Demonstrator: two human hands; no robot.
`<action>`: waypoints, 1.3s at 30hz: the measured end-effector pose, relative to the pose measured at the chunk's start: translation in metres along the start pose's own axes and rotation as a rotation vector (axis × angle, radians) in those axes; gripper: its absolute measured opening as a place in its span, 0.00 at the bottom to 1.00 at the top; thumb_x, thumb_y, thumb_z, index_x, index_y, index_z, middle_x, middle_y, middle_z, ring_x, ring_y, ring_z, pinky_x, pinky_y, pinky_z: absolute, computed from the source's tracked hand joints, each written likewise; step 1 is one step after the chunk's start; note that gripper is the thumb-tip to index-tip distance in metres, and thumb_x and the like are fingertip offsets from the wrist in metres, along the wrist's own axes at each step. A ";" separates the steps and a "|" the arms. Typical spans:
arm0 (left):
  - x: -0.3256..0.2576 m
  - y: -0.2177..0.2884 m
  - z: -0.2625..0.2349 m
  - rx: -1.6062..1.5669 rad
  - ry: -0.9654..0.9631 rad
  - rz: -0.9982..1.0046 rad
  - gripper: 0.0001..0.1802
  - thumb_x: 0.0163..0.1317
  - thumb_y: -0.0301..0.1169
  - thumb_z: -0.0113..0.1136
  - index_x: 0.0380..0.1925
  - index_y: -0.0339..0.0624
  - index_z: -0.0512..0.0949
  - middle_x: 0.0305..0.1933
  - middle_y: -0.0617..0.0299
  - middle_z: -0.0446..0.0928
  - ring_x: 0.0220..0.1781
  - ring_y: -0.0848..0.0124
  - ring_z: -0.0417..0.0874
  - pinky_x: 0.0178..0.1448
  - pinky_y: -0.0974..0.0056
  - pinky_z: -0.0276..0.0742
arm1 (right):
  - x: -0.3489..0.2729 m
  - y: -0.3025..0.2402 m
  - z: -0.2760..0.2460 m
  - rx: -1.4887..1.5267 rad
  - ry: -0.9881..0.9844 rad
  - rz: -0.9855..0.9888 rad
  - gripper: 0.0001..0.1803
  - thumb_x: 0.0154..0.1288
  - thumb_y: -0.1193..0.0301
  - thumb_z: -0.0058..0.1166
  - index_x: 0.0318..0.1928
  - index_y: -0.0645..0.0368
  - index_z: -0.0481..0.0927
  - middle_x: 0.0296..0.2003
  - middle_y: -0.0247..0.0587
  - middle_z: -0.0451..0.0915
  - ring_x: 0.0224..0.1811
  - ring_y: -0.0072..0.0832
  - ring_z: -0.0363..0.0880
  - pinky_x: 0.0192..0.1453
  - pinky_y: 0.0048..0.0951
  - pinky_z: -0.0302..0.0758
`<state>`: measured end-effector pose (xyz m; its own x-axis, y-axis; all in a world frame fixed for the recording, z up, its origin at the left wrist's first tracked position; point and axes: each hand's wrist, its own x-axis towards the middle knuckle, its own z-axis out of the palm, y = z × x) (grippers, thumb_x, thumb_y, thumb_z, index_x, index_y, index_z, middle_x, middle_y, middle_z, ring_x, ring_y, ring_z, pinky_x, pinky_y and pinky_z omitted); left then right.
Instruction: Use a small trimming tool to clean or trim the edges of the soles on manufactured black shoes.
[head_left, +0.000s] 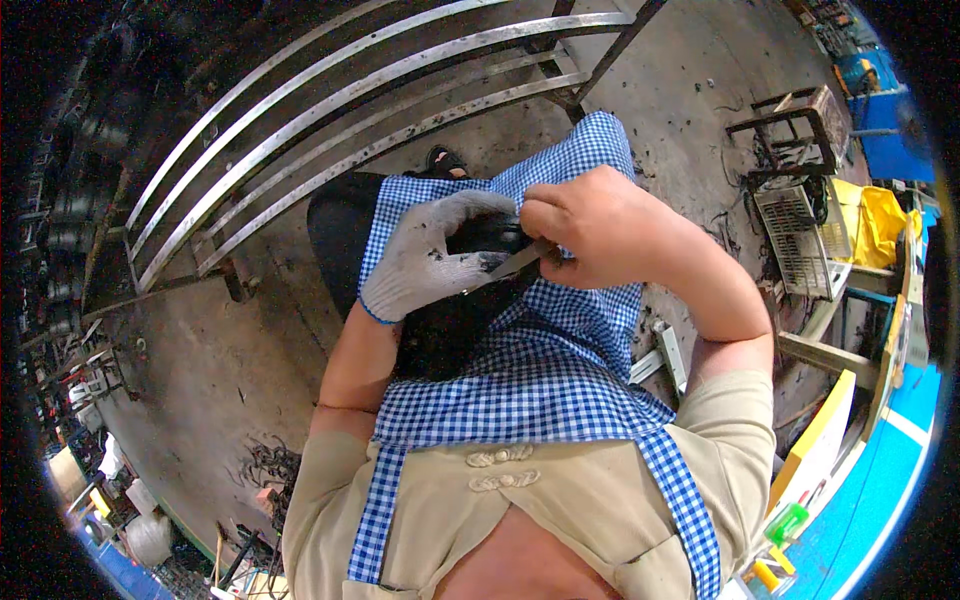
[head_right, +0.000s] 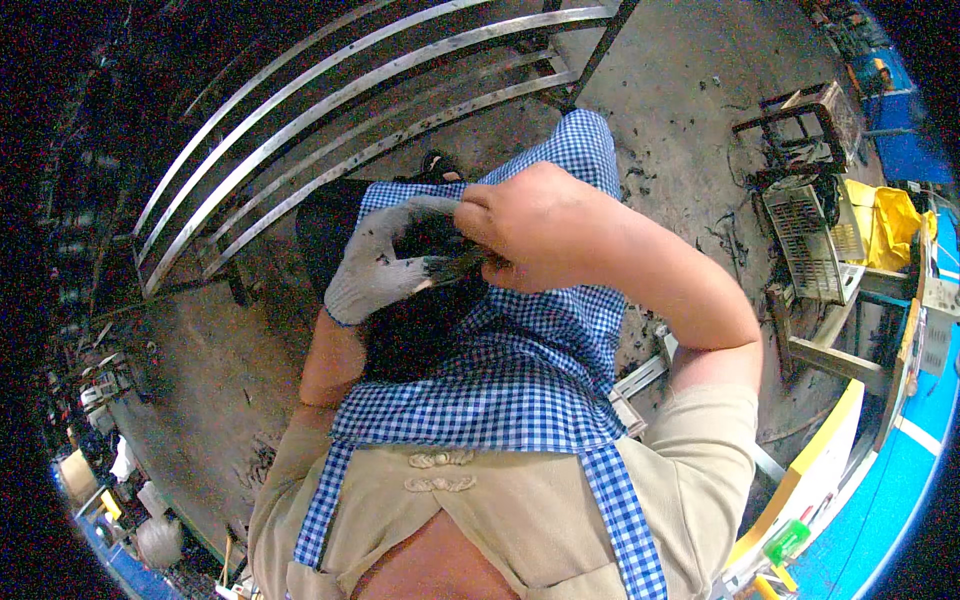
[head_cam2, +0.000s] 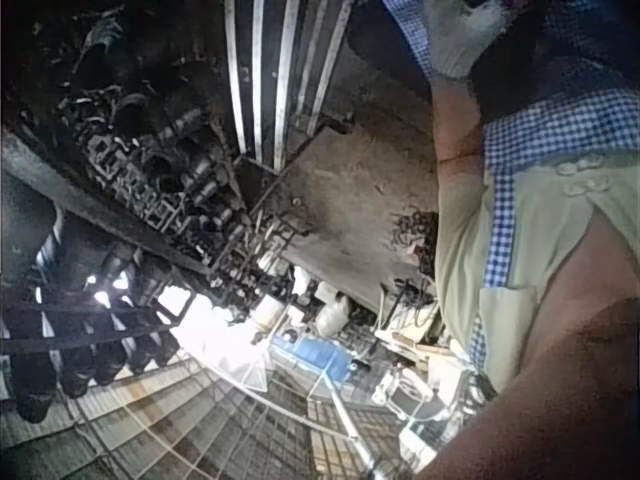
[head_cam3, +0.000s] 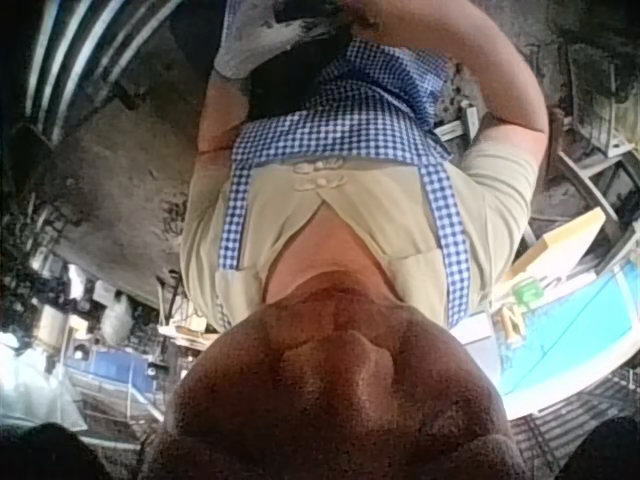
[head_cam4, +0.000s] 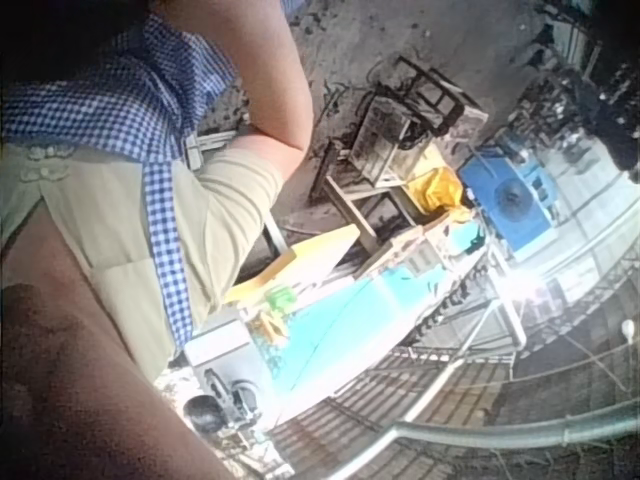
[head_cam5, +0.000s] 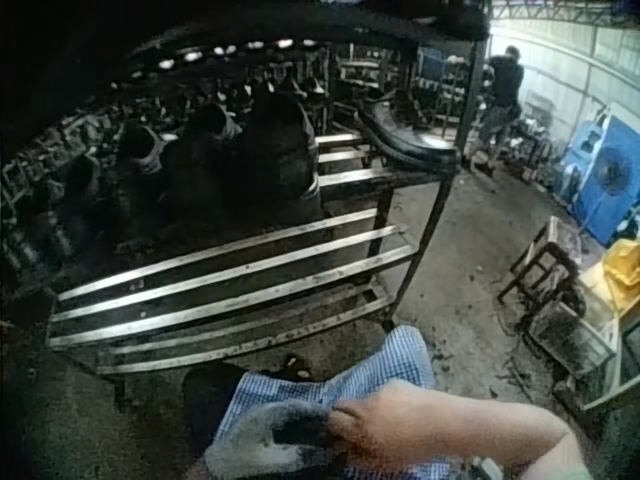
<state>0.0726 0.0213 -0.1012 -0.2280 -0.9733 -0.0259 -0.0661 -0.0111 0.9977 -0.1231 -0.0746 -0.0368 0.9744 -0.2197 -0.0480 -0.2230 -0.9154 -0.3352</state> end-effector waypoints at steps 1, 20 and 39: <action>-0.001 0.000 0.001 -0.058 0.027 -0.033 0.25 0.46 0.27 0.70 0.47 0.35 0.76 0.44 0.57 0.80 0.45 0.72 0.81 0.51 0.68 0.77 | -0.001 0.005 0.006 0.157 0.091 -0.017 0.13 0.44 0.71 0.60 0.28 0.61 0.70 0.25 0.38 0.71 0.25 0.35 0.75 0.26 0.34 0.72; -0.004 0.003 -0.018 0.279 0.087 0.014 0.27 0.45 0.34 0.72 0.46 0.37 0.77 0.43 0.59 0.81 0.45 0.71 0.81 0.54 0.67 0.74 | -0.049 -0.016 0.056 0.495 0.556 0.182 0.20 0.58 0.82 0.55 0.50 0.52 0.80 0.33 0.40 0.76 0.29 0.31 0.76 0.30 0.27 0.72; -0.008 0.004 -0.023 0.200 0.182 0.006 0.26 0.45 0.32 0.72 0.46 0.37 0.77 0.44 0.58 0.81 0.47 0.70 0.81 0.55 0.66 0.74 | -0.035 -0.022 0.052 0.294 0.582 0.287 0.22 0.54 0.82 0.55 0.50 0.50 0.81 0.31 0.39 0.76 0.26 0.31 0.77 0.27 0.28 0.73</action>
<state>0.0965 0.0234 -0.0961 -0.0514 -0.9986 0.0092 -0.2603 0.0222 0.9653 -0.1508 -0.0294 -0.0766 0.6859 -0.6582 0.3104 -0.3714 -0.6834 -0.6285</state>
